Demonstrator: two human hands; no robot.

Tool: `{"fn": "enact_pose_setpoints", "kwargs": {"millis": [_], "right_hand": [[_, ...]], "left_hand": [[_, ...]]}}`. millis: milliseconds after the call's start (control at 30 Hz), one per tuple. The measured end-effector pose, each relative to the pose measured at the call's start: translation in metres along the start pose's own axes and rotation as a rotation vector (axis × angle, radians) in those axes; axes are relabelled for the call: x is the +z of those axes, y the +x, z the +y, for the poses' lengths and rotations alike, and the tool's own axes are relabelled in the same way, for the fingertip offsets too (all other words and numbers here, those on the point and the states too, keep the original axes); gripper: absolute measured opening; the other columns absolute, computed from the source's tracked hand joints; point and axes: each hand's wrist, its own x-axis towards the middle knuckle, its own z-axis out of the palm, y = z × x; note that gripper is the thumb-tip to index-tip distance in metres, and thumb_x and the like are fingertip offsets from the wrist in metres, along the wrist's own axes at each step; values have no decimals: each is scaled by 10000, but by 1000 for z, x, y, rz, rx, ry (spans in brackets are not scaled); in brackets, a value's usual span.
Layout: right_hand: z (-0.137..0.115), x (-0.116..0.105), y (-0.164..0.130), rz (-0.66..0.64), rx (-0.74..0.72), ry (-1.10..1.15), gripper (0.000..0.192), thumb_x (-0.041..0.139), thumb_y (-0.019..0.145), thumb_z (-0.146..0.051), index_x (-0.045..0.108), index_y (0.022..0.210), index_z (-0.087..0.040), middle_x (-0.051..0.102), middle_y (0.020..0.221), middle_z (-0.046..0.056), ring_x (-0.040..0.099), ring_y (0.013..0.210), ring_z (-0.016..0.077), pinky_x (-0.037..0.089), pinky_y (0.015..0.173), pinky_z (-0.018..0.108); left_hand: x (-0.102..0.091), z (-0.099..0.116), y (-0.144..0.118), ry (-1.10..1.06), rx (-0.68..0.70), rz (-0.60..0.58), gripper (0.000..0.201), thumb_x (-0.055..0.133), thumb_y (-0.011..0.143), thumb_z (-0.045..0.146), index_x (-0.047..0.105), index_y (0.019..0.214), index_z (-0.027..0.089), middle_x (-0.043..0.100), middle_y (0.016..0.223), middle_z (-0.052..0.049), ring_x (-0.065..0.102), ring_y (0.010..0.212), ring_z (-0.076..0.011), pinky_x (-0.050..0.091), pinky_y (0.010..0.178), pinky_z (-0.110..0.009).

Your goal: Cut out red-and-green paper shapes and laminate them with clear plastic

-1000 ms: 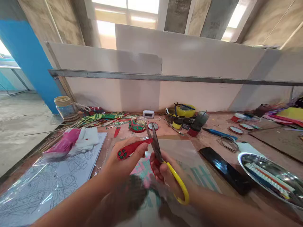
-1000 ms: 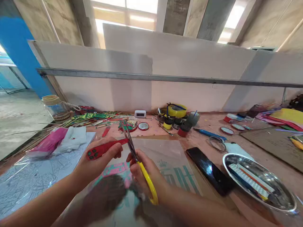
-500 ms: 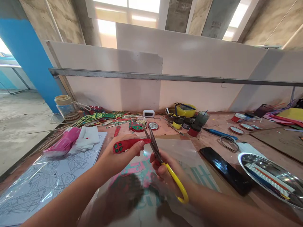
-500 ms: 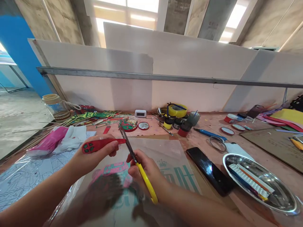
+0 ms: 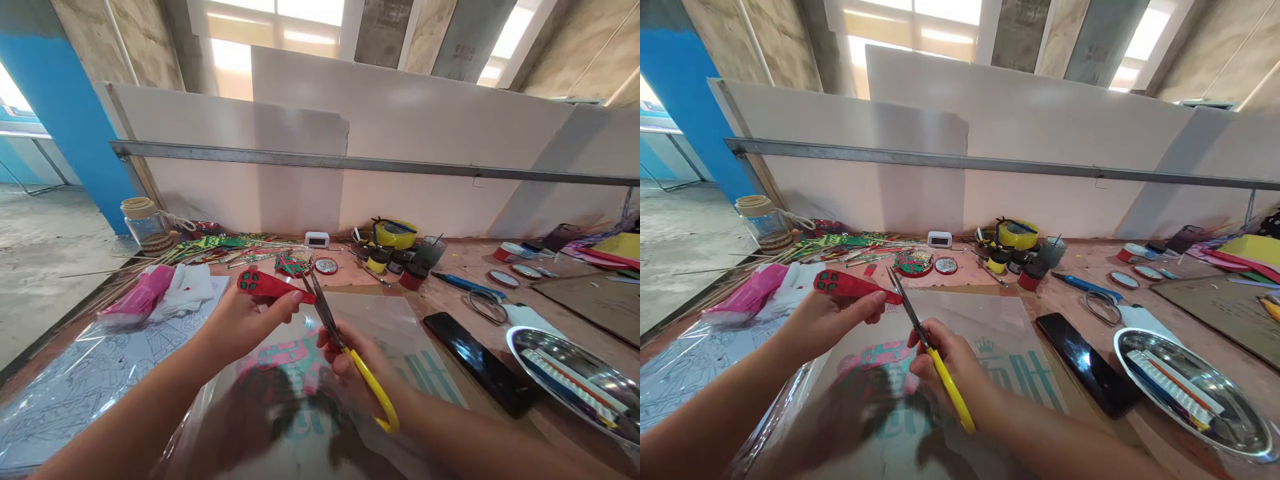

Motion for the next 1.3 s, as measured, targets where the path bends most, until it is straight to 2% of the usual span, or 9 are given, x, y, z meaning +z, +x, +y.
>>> {"fn": "enact_pose_setpoints", "kwargs": {"millis": [200, 400, 533, 700, 867, 967, 1300], "right_hand": [[-2, -1, 0, -17, -16, -36, 659, 569, 748, -831, 573, 975, -212, 456, 765, -14, 371, 622, 126, 316, 500, 217], [3, -1, 0, -44, 17, 12, 547, 622, 797, -728, 566, 975, -215, 442, 739, -33, 338, 591, 111, 299, 487, 206], [3, 0, 0, -38, 9, -3, 547, 614, 800, -731, 576, 959, -209, 485, 746, -16, 420, 624, 125, 317, 510, 214], [1, 2, 0, -42, 45, -5, 569, 619, 782, -746, 567, 964, -210, 478, 730, -24, 367, 584, 114, 285, 476, 217], [5, 2, -1, -17, 9, -41, 546, 590, 813, -735, 577, 962, -210, 496, 719, -16, 424, 599, 128, 324, 521, 238], [7, 2, -1, -33, 16, -15, 537, 594, 824, -724, 574, 980, -211, 490, 727, -21, 398, 587, 117, 320, 520, 234], [3, 1, -1, -41, 52, -14, 578, 577, 803, -767, 546, 972, -215, 481, 702, -29, 375, 552, 107, 309, 480, 213]], "left_hand": [[1, 1, 1, 32, 59, 24, 320, 539, 914, 302, 613, 627, 181, 611, 564, 21, 572, 557, -114, 440, 530, -227], [-2, -1, 0, 206, 173, 94, 288, 560, 926, 282, 642, 669, 181, 661, 628, 29, 596, 608, -103, 435, 588, -212], [-3, 0, 0, 246, 114, 51, 386, 488, 968, 311, 616, 629, 182, 639, 578, 35, 582, 549, -93, 410, 539, -200], [-2, 4, 1, 317, 38, 65, 423, 502, 955, 368, 607, 587, 188, 607, 519, 39, 542, 481, -99, 361, 511, -226], [-2, 2, 0, 384, 54, 73, 409, 486, 964, 381, 620, 624, 197, 604, 547, 30, 537, 512, -119, 347, 536, -249], [-1, 1, -1, 440, 70, 55, 416, 450, 985, 382, 621, 654, 197, 593, 559, 22, 540, 535, -134, 328, 545, -263], [-2, 5, -2, 317, 44, -28, 343, 406, 967, 312, 605, 712, 196, 623, 611, 22, 568, 574, -138, 373, 566, -259]]}}
